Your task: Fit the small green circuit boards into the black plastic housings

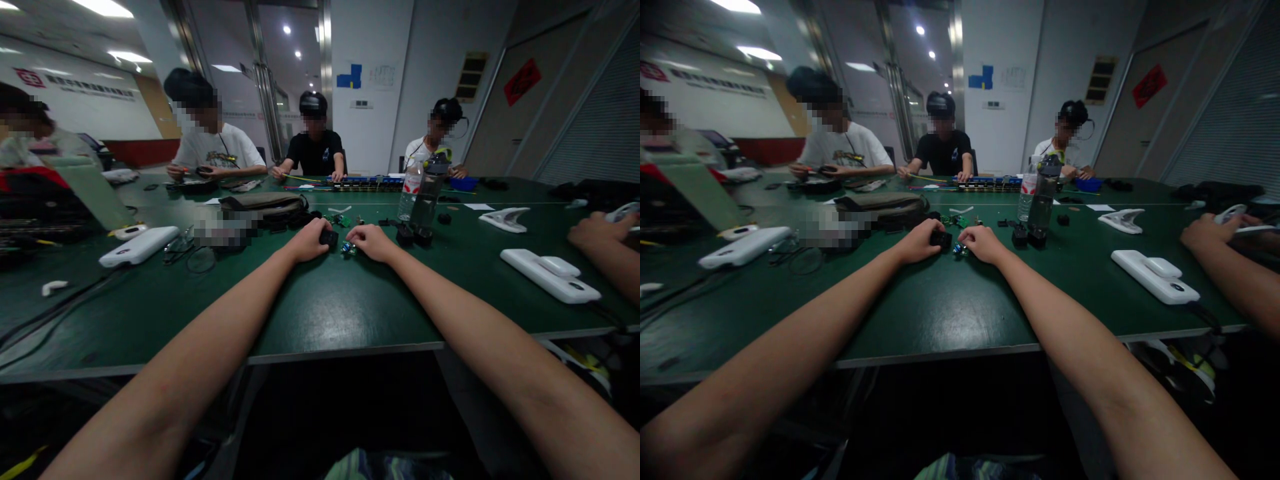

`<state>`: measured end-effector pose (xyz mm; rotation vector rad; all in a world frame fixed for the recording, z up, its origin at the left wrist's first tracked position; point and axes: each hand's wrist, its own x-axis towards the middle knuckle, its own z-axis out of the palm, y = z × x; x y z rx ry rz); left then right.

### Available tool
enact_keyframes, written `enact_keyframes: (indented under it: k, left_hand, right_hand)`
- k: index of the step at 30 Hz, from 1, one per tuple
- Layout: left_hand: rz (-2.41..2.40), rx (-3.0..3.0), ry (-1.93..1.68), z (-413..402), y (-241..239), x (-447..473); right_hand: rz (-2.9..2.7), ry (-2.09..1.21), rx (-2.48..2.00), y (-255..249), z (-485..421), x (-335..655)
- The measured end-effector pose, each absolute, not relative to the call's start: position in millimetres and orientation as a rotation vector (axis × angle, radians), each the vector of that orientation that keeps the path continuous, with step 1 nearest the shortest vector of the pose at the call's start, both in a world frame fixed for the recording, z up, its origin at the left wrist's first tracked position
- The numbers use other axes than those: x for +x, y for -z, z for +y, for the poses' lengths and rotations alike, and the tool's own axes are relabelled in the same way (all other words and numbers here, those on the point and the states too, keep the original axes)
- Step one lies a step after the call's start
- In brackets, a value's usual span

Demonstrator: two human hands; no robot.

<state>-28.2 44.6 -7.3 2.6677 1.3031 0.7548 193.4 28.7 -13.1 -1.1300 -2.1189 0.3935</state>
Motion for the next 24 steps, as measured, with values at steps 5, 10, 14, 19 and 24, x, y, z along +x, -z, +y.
enact_keyframes:
  k: [5,10,14,19,24]
  left_hand:
    - [1.299,2.651,-0.789,43.3,6.7,-27.0]
    - [1.301,2.656,-0.813,41.0,6.0,-26.5]
    - [1.281,2.653,-0.865,40.7,6.2,-26.4]
    - [1.27,2.654,-0.888,42.9,7.4,-26.5]
    - [1.311,2.641,-0.872,44.4,7.9,-26.4]
  right_hand:
    - [-2.133,-0.409,-1.144,10.8,26.2,192.0]
    - [-2.137,-0.417,-1.153,8.9,23.7,191.1]
    - [-2.145,-0.414,-1.162,7.8,22.2,191.0]
    - [-2.145,-0.418,-1.173,5.8,20.5,191.4]
    - [-2.1,-0.433,-1.198,4.4,19.1,191.2]
